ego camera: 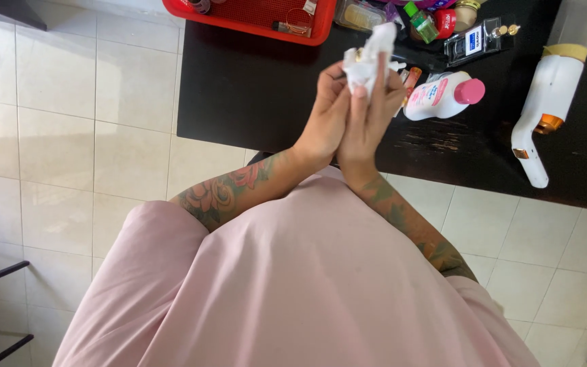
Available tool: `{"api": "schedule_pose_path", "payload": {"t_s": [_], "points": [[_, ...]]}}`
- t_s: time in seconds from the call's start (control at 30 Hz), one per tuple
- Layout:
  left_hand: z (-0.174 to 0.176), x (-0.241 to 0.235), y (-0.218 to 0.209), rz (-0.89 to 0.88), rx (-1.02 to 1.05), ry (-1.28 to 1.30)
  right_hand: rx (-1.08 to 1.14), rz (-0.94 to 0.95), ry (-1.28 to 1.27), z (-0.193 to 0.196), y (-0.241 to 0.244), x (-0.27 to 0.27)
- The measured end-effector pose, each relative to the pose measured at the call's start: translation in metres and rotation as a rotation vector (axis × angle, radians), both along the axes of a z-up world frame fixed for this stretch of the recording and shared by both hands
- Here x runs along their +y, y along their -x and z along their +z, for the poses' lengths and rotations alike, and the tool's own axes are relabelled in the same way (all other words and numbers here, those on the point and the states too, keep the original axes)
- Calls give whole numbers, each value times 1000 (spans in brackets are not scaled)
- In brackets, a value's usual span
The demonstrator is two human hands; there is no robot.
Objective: Wiping down cosmetic and toiletry bottles and jars with a cloth and placing them into a plastic basket.
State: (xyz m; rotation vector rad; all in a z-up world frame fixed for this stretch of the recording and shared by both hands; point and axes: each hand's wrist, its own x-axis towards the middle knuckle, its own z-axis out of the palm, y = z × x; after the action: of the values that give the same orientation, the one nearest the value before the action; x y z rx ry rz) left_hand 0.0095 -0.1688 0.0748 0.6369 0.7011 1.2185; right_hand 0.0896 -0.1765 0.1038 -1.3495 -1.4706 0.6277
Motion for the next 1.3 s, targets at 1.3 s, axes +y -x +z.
{"api": "schedule_pose_path", "payload": {"t_s": [1.3], "points": [[25,3,38,-51,161,5,386,188,86,20,-15,21]]}}
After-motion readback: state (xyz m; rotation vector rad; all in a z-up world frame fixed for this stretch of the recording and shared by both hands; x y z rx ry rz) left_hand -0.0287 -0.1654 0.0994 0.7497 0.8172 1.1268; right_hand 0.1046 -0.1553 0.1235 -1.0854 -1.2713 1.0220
